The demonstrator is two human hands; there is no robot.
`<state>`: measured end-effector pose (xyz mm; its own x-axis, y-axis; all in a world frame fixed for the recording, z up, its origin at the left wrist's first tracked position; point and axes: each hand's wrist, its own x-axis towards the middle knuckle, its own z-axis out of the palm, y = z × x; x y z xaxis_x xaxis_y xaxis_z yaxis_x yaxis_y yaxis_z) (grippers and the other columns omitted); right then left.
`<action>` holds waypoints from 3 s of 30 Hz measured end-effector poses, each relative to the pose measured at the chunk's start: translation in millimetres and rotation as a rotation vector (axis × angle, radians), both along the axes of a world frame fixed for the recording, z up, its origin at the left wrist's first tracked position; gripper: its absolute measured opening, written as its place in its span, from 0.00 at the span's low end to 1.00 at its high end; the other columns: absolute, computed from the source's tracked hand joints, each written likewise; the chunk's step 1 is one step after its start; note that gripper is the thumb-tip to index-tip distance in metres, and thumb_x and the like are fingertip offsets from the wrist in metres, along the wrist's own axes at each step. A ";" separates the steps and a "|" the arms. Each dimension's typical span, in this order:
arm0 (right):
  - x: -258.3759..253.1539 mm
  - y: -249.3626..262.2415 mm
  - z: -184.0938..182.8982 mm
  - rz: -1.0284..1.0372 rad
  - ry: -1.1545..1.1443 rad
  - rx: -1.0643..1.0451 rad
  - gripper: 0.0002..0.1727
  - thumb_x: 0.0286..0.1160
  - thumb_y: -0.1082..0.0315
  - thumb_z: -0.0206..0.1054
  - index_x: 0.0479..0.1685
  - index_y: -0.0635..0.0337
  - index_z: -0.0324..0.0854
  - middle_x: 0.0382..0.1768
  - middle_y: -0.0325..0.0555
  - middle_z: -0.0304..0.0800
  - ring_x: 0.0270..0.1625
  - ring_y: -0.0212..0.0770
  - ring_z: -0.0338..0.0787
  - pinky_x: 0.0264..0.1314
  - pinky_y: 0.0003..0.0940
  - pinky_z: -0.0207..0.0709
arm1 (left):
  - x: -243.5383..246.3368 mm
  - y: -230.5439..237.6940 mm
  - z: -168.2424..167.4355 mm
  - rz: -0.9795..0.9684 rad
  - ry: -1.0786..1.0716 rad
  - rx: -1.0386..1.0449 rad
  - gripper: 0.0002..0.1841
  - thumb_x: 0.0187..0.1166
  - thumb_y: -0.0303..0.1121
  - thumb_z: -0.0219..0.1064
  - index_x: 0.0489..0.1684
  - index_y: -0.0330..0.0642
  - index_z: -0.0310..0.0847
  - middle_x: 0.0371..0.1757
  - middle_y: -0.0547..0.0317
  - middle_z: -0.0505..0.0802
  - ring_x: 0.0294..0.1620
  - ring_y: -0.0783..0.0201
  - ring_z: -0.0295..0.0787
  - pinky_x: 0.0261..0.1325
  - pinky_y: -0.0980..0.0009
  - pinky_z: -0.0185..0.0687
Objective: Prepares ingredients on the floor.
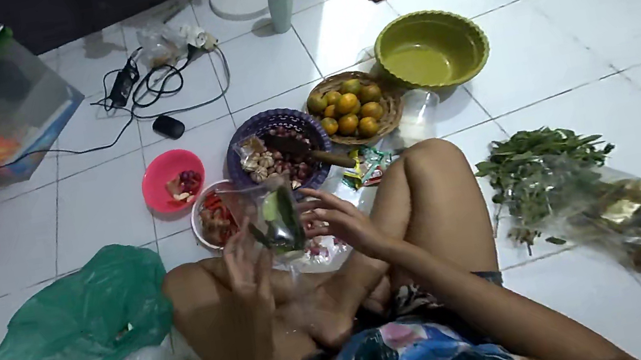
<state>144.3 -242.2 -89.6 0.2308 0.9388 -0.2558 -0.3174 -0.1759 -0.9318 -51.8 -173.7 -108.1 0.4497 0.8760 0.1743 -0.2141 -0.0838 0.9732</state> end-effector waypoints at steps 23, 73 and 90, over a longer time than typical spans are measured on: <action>-29.5 -11.7 12.5 -0.088 -0.432 0.148 0.48 0.57 0.67 0.76 0.81 0.80 0.59 0.61 0.62 0.85 0.57 0.35 0.90 0.57 0.26 0.84 | 37.9 -45.2 19.1 0.175 0.296 0.030 0.45 0.80 0.33 0.63 0.84 0.10 0.35 0.81 0.19 0.64 0.79 0.66 0.68 0.77 0.79 0.65; -31.3 -8.2 6.7 -0.084 -0.368 0.111 0.42 0.64 0.73 0.75 0.82 0.75 0.62 0.65 0.67 0.83 0.61 0.46 0.89 0.61 0.35 0.84 | 42.1 -46.6 20.9 0.219 0.383 0.097 0.43 0.84 0.36 0.59 0.81 0.07 0.33 0.74 0.21 0.68 0.72 0.76 0.70 0.71 0.87 0.65; -24.4 -18.3 1.8 0.020 -0.294 0.100 0.51 0.64 0.59 0.71 0.90 0.71 0.51 0.75 0.55 0.77 0.68 0.29 0.85 0.64 0.22 0.83 | 35.6 -32.5 24.5 0.217 0.306 0.040 0.31 0.83 0.25 0.59 0.79 0.13 0.51 0.71 0.28 0.79 0.71 0.62 0.79 0.74 0.72 0.73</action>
<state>119.9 -260.5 -87.8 0.2628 0.9609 -0.0871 -0.0296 -0.0822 -0.9962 -16.2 -206.2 -83.6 0.2909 0.9518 0.0968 0.1127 -0.1345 0.9845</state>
